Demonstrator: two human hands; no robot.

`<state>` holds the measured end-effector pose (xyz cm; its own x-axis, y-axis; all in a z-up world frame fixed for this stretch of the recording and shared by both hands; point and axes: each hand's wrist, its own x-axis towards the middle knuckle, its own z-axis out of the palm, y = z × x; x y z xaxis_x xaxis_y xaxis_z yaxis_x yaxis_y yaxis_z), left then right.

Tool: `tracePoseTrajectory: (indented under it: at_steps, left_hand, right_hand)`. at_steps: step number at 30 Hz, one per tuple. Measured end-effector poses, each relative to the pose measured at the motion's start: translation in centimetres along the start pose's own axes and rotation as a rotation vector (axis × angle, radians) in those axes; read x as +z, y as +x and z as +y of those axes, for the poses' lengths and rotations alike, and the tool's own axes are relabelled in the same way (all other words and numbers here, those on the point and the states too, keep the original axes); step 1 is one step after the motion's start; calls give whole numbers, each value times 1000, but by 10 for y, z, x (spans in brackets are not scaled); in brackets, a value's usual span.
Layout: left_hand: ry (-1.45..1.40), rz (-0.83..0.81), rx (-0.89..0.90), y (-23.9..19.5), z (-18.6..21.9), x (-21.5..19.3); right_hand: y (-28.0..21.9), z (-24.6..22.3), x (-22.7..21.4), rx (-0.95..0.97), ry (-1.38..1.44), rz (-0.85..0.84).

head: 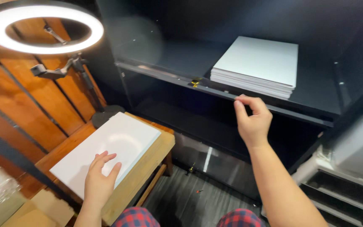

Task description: The person sits on the floor and repeatedly picks up stacks of white paper from a wooden stool. They then place each stack onto a black shelf, aligning them neatly with the existing pile.

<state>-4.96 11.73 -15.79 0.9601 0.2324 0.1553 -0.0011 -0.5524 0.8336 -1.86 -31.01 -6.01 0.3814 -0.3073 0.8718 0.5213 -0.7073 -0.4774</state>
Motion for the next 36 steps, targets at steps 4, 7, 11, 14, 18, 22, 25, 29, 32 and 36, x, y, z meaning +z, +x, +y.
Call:
tracePoseTrajectory:
  at_steps: [4, 7, 11, 14, 18, 22, 25, 29, 32, 36]
  left_hand:
    - [34, 60, -83, -6, -27, -20]
    - [108, 15, -73, -8, -37, -30]
    - [170, -36, -100, -7, -62, -27]
    - [253, -45, 139, -6, -82, -21]
    - [342, -180, 30, -15, -55, -30]
    - [495, -151, 130, -20, -54, -28]
    - [530, -180, 126, -22, -52, -28]
    - [562, -195, 126, -21, -55, -28]
    - [577, -219, 119, -22, -54, -28]
    - [586, -218, 124, -21, -54, -26]
  right_hand:
    - [-42, -14, 51, 175, 129, -171]
    - [-74, -26, 83, 241, 151, -306]
    - [-102, -49, 105, 191, 208, -471]
    - [-121, -57, 123, 153, 246, -568]
    - [-148, -64, 150, 108, 166, -715]
    - [-176, -78, 175, 57, 69, -831]
    - [-190, -95, 182, -18, 54, -915]
    - [-199, -110, 188, -2, 82, -1030]
    - [-211, -105, 194, -43, 54, -1048]
    - [-217, -101, 197, 14, -1, -1064]
